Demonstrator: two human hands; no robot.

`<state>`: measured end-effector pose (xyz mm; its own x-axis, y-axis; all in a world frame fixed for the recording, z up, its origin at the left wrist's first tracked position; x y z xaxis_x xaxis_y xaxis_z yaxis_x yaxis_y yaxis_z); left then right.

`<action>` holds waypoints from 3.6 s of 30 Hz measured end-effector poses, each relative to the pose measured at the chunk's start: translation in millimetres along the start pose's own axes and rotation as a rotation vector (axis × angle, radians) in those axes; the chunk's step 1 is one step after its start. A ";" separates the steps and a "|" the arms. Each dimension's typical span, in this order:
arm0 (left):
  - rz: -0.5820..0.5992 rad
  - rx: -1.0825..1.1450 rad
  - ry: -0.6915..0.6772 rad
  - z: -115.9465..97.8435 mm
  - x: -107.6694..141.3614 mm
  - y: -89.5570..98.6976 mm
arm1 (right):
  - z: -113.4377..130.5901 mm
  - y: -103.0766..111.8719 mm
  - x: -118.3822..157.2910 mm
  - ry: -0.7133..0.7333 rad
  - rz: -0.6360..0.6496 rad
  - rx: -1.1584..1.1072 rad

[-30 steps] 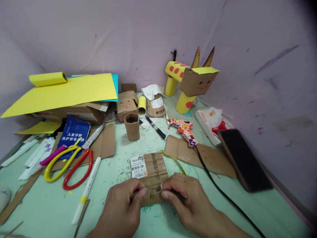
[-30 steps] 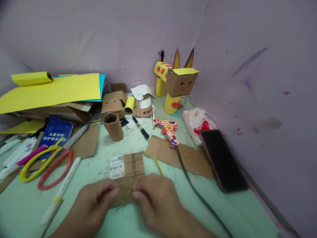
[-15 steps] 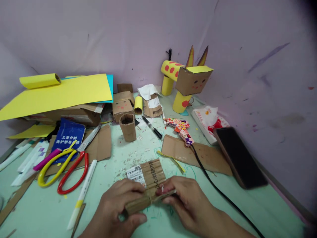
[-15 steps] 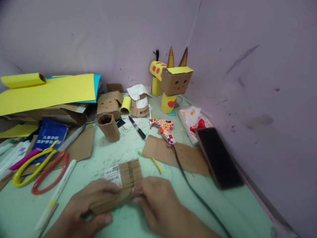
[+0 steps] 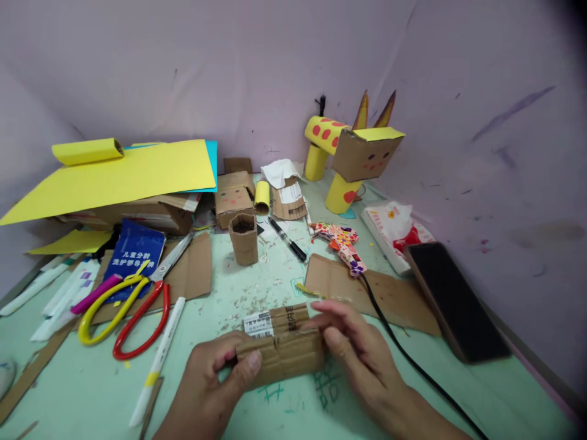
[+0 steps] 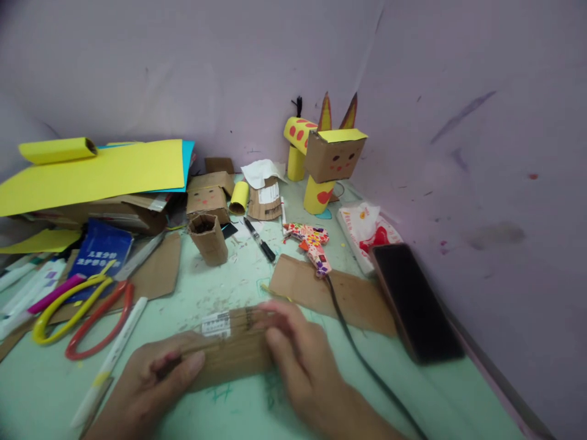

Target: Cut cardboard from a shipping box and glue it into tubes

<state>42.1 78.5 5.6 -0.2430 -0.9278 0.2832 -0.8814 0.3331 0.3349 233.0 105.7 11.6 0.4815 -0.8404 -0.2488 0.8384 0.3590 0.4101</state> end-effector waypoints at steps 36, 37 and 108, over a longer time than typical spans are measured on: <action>-0.108 -0.318 0.012 1.8 -17.1 21.9 | 4.2 -9.4 5.9 0.298 0.026 0.160; -0.104 -0.321 0.015 3.3 -16.6 22.0 | 5.8 -8.5 6.4 0.334 0.019 0.181; 0.004 0.105 -0.028 -3.7 12.7 20.5 | 20.0 13.6 10.8 0.308 -0.140 0.197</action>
<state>22.4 74.1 19.3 -0.2565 -0.9313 0.2585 -0.9177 0.3187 0.2374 244.5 93.3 32.1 0.4448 -0.7036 -0.5541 0.8510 0.1392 0.5065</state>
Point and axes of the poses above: each hand's wrist, its own x-axis away from the middle knuckle, its own y-axis out of the back of the hand, z = x × y, the point moved 6 cm from there along -x, towards the middle knuckle, and after that the axes turned 9 degrees about z, right-handed, at the moved point
